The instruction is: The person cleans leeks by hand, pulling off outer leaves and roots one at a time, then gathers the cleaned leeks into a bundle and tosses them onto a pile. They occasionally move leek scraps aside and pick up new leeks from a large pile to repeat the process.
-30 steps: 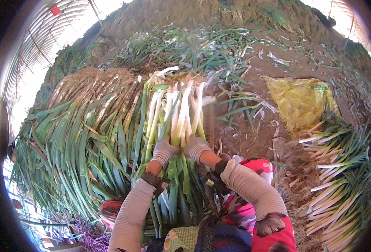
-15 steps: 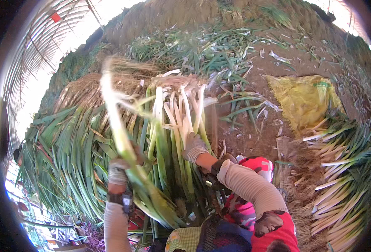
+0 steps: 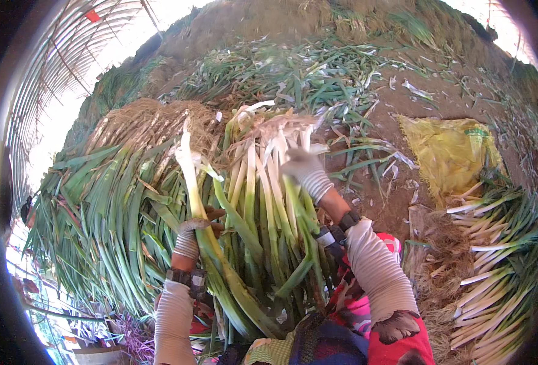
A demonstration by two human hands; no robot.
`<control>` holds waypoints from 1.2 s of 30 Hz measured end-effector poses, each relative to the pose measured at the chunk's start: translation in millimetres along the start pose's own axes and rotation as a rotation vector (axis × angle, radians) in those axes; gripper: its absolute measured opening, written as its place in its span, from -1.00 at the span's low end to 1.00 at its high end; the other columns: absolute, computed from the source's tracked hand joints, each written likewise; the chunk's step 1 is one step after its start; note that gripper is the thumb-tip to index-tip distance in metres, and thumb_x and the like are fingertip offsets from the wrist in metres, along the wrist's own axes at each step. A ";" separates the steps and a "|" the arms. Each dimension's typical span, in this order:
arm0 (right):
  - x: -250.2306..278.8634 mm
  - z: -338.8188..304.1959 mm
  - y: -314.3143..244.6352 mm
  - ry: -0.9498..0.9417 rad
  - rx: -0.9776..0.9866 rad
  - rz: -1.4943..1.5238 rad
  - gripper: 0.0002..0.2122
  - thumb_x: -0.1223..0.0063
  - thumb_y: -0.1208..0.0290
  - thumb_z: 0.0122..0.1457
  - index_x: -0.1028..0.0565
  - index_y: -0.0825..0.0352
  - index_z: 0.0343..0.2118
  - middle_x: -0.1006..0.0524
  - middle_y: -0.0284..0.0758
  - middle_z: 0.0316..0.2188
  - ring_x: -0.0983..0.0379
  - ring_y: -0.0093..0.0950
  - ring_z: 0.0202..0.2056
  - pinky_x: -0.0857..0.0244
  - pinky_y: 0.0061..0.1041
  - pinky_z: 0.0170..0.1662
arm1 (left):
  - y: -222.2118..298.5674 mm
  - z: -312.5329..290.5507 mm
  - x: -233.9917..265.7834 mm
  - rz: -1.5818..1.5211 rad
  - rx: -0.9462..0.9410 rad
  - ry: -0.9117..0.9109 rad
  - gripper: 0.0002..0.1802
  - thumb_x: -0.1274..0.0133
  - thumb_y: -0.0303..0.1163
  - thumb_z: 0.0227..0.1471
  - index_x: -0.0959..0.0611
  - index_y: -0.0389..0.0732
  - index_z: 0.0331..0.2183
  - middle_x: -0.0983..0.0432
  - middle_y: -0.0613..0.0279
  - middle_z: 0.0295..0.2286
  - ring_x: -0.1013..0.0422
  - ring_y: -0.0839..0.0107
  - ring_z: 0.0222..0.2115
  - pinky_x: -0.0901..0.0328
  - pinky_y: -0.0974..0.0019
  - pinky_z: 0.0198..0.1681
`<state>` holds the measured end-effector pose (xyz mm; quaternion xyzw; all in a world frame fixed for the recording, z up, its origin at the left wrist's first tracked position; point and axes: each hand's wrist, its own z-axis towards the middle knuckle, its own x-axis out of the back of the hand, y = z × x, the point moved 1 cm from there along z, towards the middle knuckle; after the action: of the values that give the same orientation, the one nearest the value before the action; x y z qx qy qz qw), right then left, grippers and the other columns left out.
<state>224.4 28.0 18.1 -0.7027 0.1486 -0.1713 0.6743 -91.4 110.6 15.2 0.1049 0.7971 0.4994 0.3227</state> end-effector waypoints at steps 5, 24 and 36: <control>-49.8 -21.0 28.0 -0.365 -0.331 0.146 -0.36 -0.21 0.42 -0.23 -0.23 0.56 -0.03 -0.47 -0.18 -0.44 -0.41 -0.48 -0.50 -0.40 -0.53 -0.44 | -8.7 26.4 -17.7 0.006 0.035 -0.127 -0.44 -0.12 -0.47 -0.27 -0.37 -0.34 -0.12 -0.36 -0.15 -0.16 -0.44 0.00 -0.33 -0.39 0.19 -0.39; -53.7 -13.2 -35.5 0.161 0.642 -0.457 -0.32 -0.22 0.37 -0.14 -0.13 0.33 0.07 -0.32 -0.07 -0.07 -0.37 -0.39 -0.18 -0.33 -0.52 -0.17 | 32.5 -9.6 -25.1 0.486 0.045 -0.284 -0.18 -0.14 -0.25 -0.19 -0.04 -0.41 -0.03 -0.44 -0.20 -0.43 -0.45 0.09 -0.39 -0.40 0.12 -0.35; -62.1 -10.6 -108.1 -0.418 0.342 0.231 -0.64 -0.02 0.38 0.03 -0.28 0.37 -0.11 -0.44 -0.30 -0.36 -0.40 -0.50 -0.37 -0.38 -0.51 -0.38 | 91.2 -106.1 -77.8 0.655 -0.050 -0.367 -0.42 -0.29 -0.51 -0.50 -0.44 -0.30 -0.28 -0.46 0.16 -0.55 -0.41 0.37 -0.55 -0.34 0.33 -0.46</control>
<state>161.6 50.8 123.8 -0.5773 0.0542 0.0325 0.8141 -111.4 38.9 156.9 0.4341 0.6379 0.5683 0.2858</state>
